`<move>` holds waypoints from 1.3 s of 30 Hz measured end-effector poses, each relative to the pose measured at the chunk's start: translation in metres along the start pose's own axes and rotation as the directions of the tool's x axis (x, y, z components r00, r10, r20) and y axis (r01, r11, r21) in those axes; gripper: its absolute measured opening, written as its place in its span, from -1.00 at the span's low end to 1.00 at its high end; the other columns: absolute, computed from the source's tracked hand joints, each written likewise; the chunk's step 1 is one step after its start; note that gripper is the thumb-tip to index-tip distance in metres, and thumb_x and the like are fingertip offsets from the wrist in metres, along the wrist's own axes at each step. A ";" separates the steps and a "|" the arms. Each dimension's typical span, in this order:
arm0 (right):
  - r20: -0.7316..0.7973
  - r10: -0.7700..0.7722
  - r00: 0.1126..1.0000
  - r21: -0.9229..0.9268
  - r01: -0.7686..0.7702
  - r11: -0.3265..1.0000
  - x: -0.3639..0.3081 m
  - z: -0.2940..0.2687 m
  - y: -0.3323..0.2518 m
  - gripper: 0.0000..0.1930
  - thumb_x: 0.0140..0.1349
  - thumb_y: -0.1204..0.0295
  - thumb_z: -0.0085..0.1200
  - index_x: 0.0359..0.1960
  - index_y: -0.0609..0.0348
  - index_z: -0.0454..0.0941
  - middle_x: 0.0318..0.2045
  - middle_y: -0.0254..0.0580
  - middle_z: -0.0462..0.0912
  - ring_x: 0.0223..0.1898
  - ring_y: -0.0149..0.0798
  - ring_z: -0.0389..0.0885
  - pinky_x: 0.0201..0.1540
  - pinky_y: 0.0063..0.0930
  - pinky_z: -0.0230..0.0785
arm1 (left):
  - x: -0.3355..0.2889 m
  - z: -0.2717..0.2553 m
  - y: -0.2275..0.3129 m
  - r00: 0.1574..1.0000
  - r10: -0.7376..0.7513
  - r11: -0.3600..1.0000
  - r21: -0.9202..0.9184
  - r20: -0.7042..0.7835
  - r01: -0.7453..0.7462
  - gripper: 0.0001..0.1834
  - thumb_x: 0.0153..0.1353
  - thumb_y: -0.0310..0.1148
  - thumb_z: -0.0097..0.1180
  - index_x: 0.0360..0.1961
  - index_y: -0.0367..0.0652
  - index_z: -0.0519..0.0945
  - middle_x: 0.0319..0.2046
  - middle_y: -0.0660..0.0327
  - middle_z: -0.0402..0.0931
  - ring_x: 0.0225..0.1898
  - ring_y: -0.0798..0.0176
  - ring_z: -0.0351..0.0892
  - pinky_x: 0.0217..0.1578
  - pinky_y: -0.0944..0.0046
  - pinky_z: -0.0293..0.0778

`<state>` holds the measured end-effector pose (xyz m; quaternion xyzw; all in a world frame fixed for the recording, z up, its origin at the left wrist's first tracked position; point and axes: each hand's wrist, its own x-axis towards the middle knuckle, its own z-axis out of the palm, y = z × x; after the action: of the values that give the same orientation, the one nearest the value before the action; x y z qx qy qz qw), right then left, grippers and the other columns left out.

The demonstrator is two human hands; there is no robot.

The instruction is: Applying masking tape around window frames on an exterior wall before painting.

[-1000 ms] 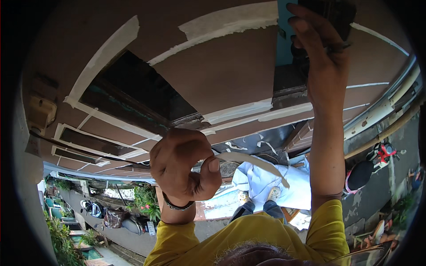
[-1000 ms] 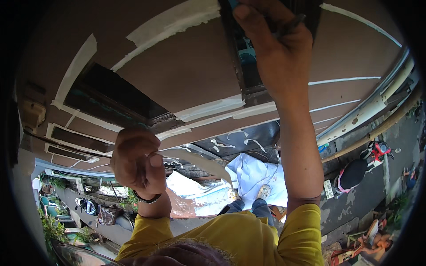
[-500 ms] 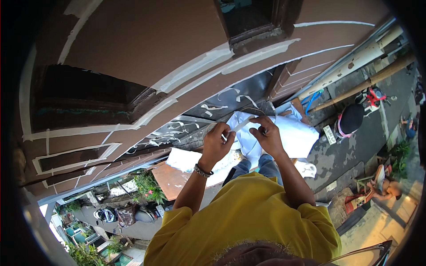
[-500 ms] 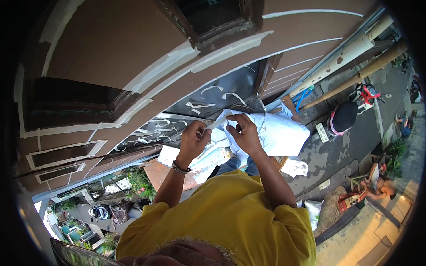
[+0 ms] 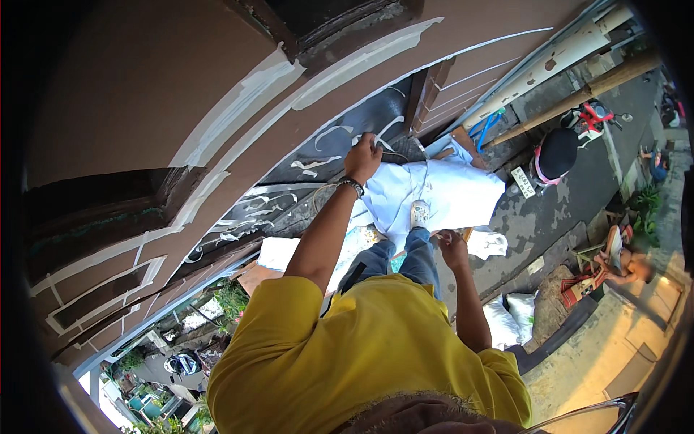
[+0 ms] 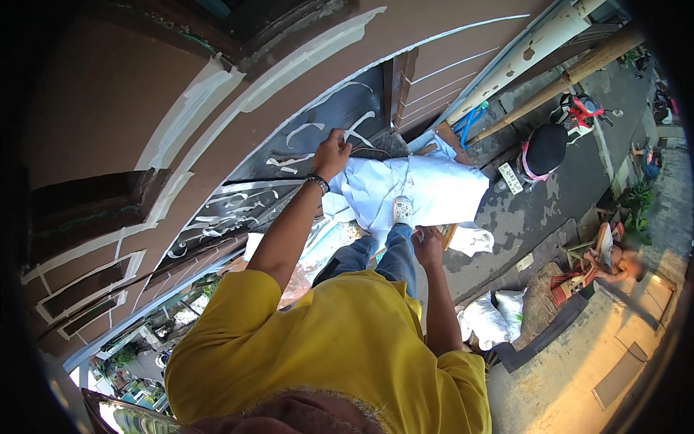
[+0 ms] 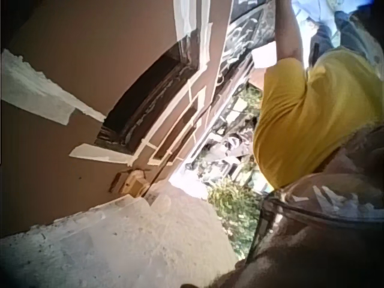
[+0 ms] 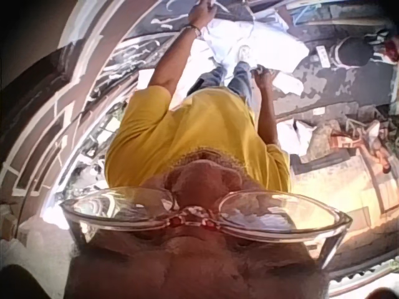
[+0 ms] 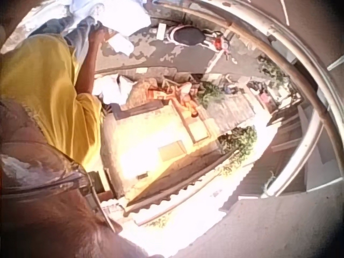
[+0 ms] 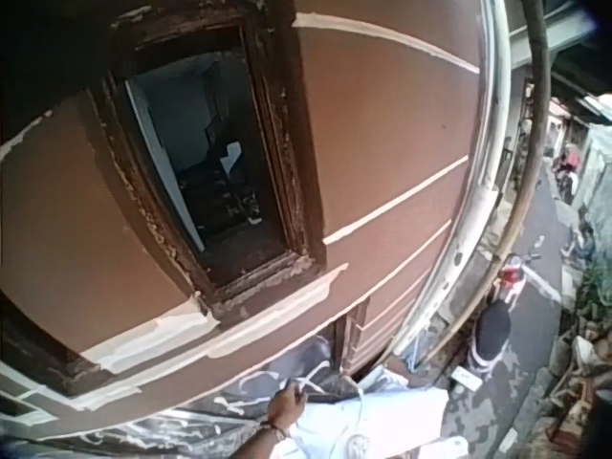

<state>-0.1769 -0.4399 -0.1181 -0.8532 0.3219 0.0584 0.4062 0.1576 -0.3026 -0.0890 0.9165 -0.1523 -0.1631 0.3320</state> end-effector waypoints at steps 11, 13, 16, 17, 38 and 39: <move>0.122 0.247 0.961 -0.042 -0.244 0.969 -0.027 0.010 0.019 -0.57 0.09 0.34 0.24 0.03 0.10 0.55 -0.17 -0.05 0.65 -0.22 -0.01 0.67 -0.12 -0.23 0.48 | 0.058 0.012 -0.002 0.849 -0.445 0.518 -0.691 0.284 0.503 -0.47 0.24 -0.31 0.15 0.20 -0.10 0.28 -0.33 0.25 0.61 -0.39 0.37 0.59 -0.40 0.33 0.49; 0.169 0.256 0.952 -0.031 -0.255 0.967 -0.020 0.008 0.008 -0.57 0.10 0.33 0.23 0.04 0.10 0.54 -0.15 -0.04 0.65 -0.18 0.00 0.65 -0.10 -0.22 0.48 | 0.063 0.011 -0.008 0.834 -0.437 0.410 -0.751 0.337 0.518 -0.57 0.26 -0.30 0.14 0.11 -0.08 0.34 -0.33 0.25 0.61 -0.39 0.37 0.60 -0.39 0.34 0.49; 0.174 0.206 0.963 -0.027 -0.205 0.978 -0.010 0.006 -0.002 -0.56 0.10 0.33 0.22 0.05 0.10 0.53 -0.12 -0.02 0.63 -0.14 0.02 0.64 -0.07 -0.22 0.46 | 0.067 0.005 -0.013 0.829 -0.365 0.257 -0.810 0.423 0.527 -0.84 0.30 -0.29 0.08 -0.16 -0.07 0.45 -0.33 0.24 0.61 -0.36 0.34 0.61 -0.34 0.36 0.52; 0.172 0.204 0.964 -0.016 -0.204 0.979 -0.008 0.007 -0.004 -0.58 0.09 0.35 0.22 0.02 0.12 0.53 -0.12 -0.01 0.63 -0.12 0.07 0.61 -0.08 -0.17 0.46 | 0.070 0.001 -0.013 0.823 -0.358 0.143 -0.845 0.441 0.515 -0.85 0.31 -0.29 0.06 -0.19 -0.10 0.45 -0.32 0.23 0.61 -0.36 0.34 0.62 -0.33 0.35 0.54; 0.160 -0.092 0.983 0.500 -0.001 0.866 0.130 0.063 -0.105 -0.58 0.25 0.43 0.11 0.16 0.15 0.46 -0.32 -0.24 0.64 -0.45 -0.43 0.56 -0.34 -0.51 0.42 | 0.045 -0.003 -0.008 0.822 -0.417 0.405 -0.731 0.388 0.550 -0.90 0.30 -0.41 0.00 -0.19 -0.10 0.51 -0.31 0.25 0.61 -0.36 0.33 0.62 -0.39 0.28 0.59; 0.169 -0.108 0.980 0.542 -0.001 0.840 0.147 0.072 -0.119 -0.58 0.26 0.43 0.10 0.17 0.15 0.44 -0.32 -0.25 0.64 -0.45 -0.44 0.56 -0.35 -0.52 0.42 | 0.044 -0.003 -0.009 0.825 -0.393 0.360 -0.757 0.406 0.545 -0.88 0.30 -0.43 0.01 -0.15 -0.12 0.47 -0.29 0.24 0.61 -0.36 0.33 0.62 -0.39 0.29 0.58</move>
<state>0.0212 -0.4063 -0.1409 -0.7033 0.2606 0.0362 0.6604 0.2001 -0.3112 -0.1015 0.6212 0.1907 -0.3742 0.6616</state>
